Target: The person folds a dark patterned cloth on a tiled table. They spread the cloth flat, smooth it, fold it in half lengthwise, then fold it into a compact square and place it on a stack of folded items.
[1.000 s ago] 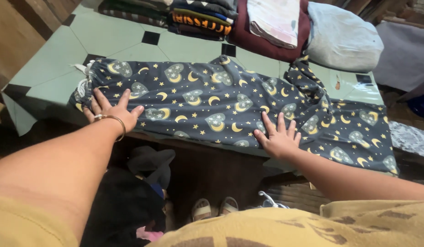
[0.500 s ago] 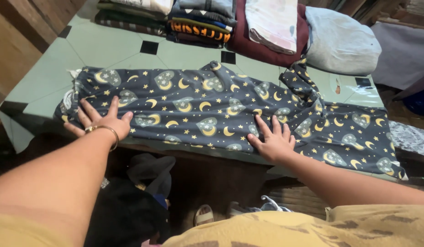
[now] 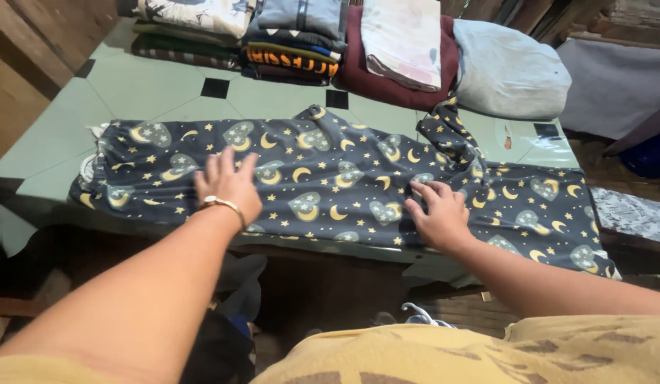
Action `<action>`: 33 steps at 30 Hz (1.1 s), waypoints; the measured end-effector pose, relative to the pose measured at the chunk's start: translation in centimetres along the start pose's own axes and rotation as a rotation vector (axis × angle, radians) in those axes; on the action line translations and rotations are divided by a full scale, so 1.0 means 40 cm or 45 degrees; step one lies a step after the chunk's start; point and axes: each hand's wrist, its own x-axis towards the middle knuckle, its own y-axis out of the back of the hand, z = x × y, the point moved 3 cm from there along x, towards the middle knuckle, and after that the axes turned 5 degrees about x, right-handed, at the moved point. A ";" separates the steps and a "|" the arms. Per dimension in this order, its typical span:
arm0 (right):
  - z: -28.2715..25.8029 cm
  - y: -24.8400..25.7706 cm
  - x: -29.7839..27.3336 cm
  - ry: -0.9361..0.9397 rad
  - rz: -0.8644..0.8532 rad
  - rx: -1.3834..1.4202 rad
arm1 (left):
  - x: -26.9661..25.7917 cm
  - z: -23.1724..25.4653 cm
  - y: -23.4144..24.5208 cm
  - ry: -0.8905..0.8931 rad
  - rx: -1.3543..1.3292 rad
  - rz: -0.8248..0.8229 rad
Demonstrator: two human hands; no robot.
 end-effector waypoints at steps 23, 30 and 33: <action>0.395 0.124 0.259 -0.924 -0.222 1.159 | -0.139 0.555 -0.010 -0.384 -0.287 -0.504; 0.442 0.148 0.289 -0.535 -0.068 1.033 | -0.161 0.594 -0.039 -0.255 -0.221 -0.358; 0.433 0.163 0.331 -0.169 0.025 0.816 | -0.154 0.592 -0.059 -0.221 -0.269 -0.330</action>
